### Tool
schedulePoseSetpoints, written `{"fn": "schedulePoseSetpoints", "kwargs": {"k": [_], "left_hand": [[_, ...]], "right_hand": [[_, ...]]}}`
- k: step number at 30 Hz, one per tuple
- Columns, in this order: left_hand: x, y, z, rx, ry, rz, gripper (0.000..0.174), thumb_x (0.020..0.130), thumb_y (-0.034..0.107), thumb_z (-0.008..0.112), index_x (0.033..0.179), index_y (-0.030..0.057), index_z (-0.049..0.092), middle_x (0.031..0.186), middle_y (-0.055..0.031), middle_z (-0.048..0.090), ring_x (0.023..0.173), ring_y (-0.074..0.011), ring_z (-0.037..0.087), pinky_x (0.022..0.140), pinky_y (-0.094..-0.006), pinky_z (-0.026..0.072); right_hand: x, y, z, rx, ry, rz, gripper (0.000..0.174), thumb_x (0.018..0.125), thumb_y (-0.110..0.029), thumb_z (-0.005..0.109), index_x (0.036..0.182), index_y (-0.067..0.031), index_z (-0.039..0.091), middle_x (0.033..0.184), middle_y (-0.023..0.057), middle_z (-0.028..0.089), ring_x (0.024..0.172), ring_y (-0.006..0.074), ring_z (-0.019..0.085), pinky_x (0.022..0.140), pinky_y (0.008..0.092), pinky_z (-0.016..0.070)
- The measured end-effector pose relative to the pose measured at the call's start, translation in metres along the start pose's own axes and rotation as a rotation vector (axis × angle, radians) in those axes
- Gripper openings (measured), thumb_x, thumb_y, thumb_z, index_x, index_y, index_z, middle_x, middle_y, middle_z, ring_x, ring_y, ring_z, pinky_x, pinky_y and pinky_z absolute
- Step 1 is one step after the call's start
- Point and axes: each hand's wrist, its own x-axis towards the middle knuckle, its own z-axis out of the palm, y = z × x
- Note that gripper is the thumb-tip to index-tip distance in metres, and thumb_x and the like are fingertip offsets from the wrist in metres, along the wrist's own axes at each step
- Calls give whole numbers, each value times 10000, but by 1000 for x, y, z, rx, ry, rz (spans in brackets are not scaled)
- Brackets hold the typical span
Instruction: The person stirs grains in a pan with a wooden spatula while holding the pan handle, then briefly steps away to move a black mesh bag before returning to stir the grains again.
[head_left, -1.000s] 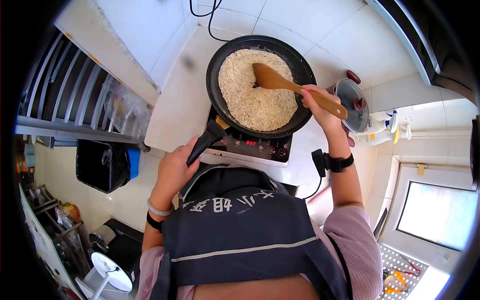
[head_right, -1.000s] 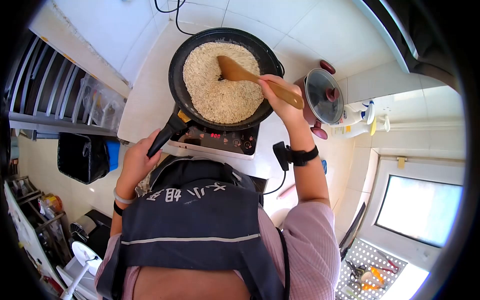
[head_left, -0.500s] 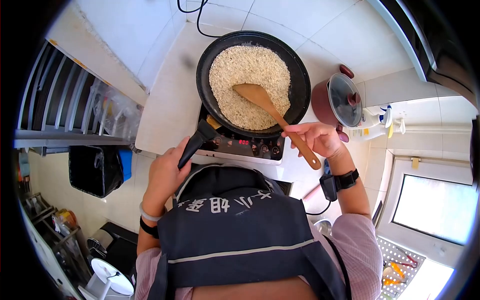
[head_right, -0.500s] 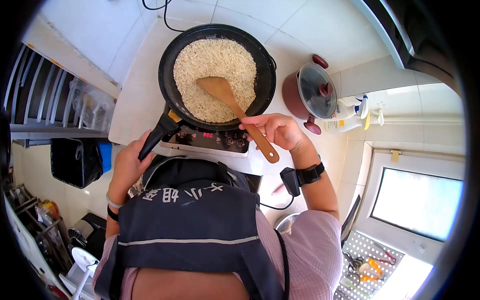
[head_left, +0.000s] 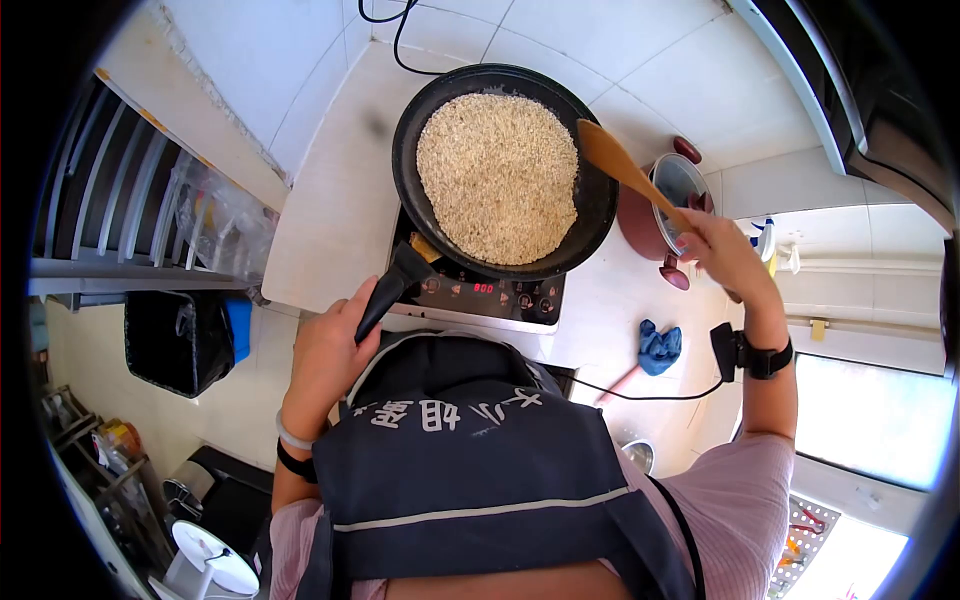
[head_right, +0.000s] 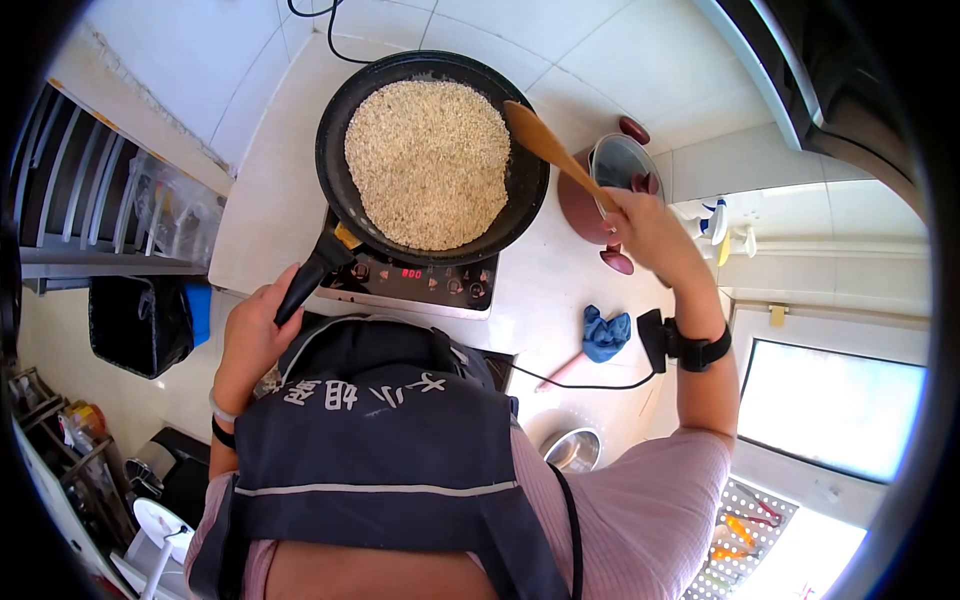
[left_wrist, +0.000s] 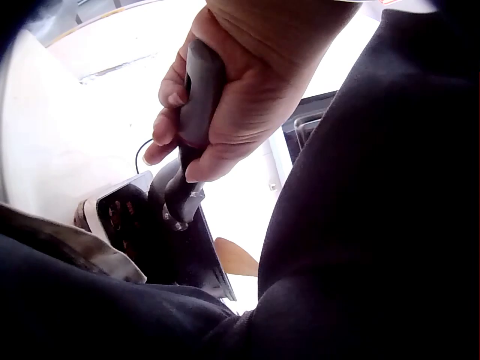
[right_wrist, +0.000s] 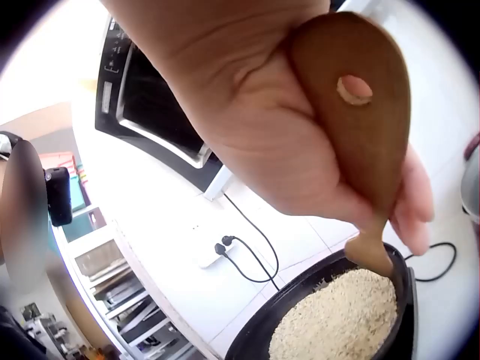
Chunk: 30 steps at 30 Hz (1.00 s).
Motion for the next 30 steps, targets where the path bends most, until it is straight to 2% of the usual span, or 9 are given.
{"fn": "schedulePoseSetpoints", "kwargs": {"k": [1,3,5,8,15,18,19,21,30], "left_hand": [[0,0,0,-3,1,1,564,793,92,705,1341,114,574,832,-146,646,702,-330,641,629,-393,501],[0,0,0,14,-1,2,569,788,96,706,1341,112,574,817,-144,638,696,-333,637,622,-398,497],[1,0,-1,12,-2,11,573,787,96,704,1344,114,571,812,-143,635,694,-333,635,621,-398,496],[2,-1,-4,17,-6,26,579,786,96,703,1348,118,567,808,-141,631,694,-334,633,620,-396,494],[1,-7,0,15,6,76,553,818,156,688,1350,115,542,820,-135,643,681,-348,635,615,-431,500],[0,-7,0,19,-14,51,549,817,153,689,1346,117,546,835,-139,650,691,-348,640,620,-433,501],[1,-7,1,19,-19,52,549,817,153,689,1346,117,546,835,-139,650,691,-348,640,620,-433,501],[0,-8,3,28,5,62,552,813,147,689,1346,121,550,835,-139,650,692,-347,640,621,-432,501],[0,-12,6,-21,15,36,569,803,107,699,1354,124,559,805,-138,625,684,-336,628,616,-405,489]], "right_hand": [[4,-4,-9,-182,-2,-12,321,947,-42,521,1257,-12,597,877,83,677,690,135,675,577,242,517],[24,-10,-22,-180,-2,56,291,947,-41,491,1207,-13,617,787,89,660,635,142,668,549,253,518],[54,-4,-33,-174,-111,205,206,948,-94,480,1052,-12,639,717,61,640,529,143,608,471,282,461],[97,-12,-33,-125,-153,265,226,954,-138,515,1082,-23,662,698,61,636,473,129,556,440,273,444],[161,-6,19,37,-169,5,289,947,-185,579,1199,-86,679,627,32,610,455,124,534,454,274,461],[145,-11,39,-248,5,-341,306,915,-182,632,1218,-157,668,664,84,632,505,198,589,539,335,500],[139,-7,43,-245,3,-338,306,915,-182,632,1218,-157,668,664,84,632,505,198,589,539,335,500],[124,4,52,-608,357,-793,331,888,-193,662,1219,-188,671,684,85,609,588,233,614,562,376,495],[-11,-18,39,-767,354,-548,322,866,-155,669,1177,-233,697,717,46,521,659,220,590,531,356,459]]}}
